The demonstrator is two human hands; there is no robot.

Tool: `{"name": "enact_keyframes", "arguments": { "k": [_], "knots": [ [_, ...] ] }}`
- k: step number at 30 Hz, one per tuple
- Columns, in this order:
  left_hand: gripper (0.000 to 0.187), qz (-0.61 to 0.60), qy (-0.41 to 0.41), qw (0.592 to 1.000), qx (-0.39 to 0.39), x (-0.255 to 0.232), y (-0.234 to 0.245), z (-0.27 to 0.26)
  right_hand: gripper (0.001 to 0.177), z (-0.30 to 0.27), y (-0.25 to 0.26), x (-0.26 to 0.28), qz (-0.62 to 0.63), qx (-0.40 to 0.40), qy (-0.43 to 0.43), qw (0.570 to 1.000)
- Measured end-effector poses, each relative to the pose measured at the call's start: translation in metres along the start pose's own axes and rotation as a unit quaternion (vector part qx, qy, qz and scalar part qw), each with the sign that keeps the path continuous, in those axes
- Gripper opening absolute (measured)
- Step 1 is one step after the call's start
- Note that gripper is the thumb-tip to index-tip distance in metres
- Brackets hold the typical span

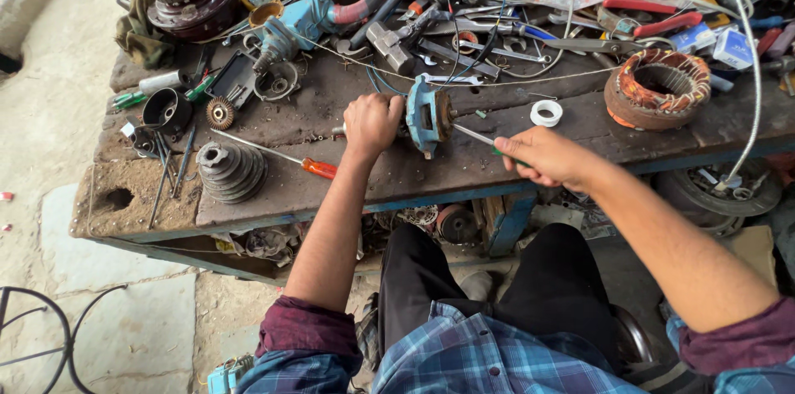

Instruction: The person uses a screwdriver to pry and separate the housing of a small blue electrical motor on a cluttered workbench. They then use a hammer to tap the rotor assembly, attempting to dislodge a component. The task involves disassembly of the motor parts.

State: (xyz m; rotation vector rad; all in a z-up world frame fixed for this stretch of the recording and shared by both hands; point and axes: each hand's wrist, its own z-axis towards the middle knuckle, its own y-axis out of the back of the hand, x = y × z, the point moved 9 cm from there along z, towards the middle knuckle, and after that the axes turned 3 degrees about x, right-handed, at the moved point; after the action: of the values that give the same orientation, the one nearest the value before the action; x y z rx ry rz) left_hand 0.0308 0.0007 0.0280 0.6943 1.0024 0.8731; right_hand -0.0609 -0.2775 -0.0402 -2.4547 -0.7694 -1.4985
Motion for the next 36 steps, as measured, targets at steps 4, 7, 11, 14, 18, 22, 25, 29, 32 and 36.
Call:
{"name": "enact_keyframes", "arguments": {
  "k": [4,7,11,14,18,22,25,29,32,36],
  "knots": [
    [0.037,-0.048,-0.023,0.998,-0.04,-0.008,0.01,-0.01,0.052,0.008,0.016,0.024,-0.068,0.06,-0.044,0.995],
    [0.034,-0.061,-0.058,0.993,-0.079,-0.015,0.021,-0.019,0.054,0.012,0.019,0.04,-0.131,0.076,-0.051,0.987],
    [0.032,-0.062,-0.071,0.99,-0.101,-0.015,0.023,-0.022,0.053,0.008,0.012,0.026,-0.127,0.008,-0.064,0.99],
    [0.034,-0.06,-0.064,0.99,-0.114,-0.01,0.018,-0.02,0.055,0.001,0.007,0.016,-0.118,-0.061,-0.012,0.991],
    [0.036,-0.056,-0.062,0.988,-0.127,-0.004,0.014,-0.02,0.055,-0.01,-0.006,0.004,-0.092,-0.152,0.014,0.984],
    [0.039,-0.079,-0.073,0.988,-0.11,-0.002,0.013,-0.013,0.054,-0.021,-0.028,0.004,-0.086,-0.192,0.062,0.976],
    [0.041,-0.076,-0.072,0.989,-0.107,-0.002,0.011,-0.008,0.054,-0.026,-0.033,-0.002,-0.065,-0.211,0.055,0.974],
    [0.042,-0.086,-0.073,0.988,-0.11,-0.002,0.012,-0.012,0.056,-0.031,-0.048,-0.008,-0.042,-0.238,0.071,0.968],
    [0.04,-0.097,-0.077,0.984,-0.125,-0.004,0.017,-0.013,0.055,-0.036,-0.061,-0.007,-0.064,-0.279,0.089,0.954],
    [0.042,-0.11,-0.049,0.986,-0.113,0.001,0.014,-0.018,0.054,-0.037,-0.079,-0.018,-0.036,-0.303,0.095,0.948]
  ]
}}
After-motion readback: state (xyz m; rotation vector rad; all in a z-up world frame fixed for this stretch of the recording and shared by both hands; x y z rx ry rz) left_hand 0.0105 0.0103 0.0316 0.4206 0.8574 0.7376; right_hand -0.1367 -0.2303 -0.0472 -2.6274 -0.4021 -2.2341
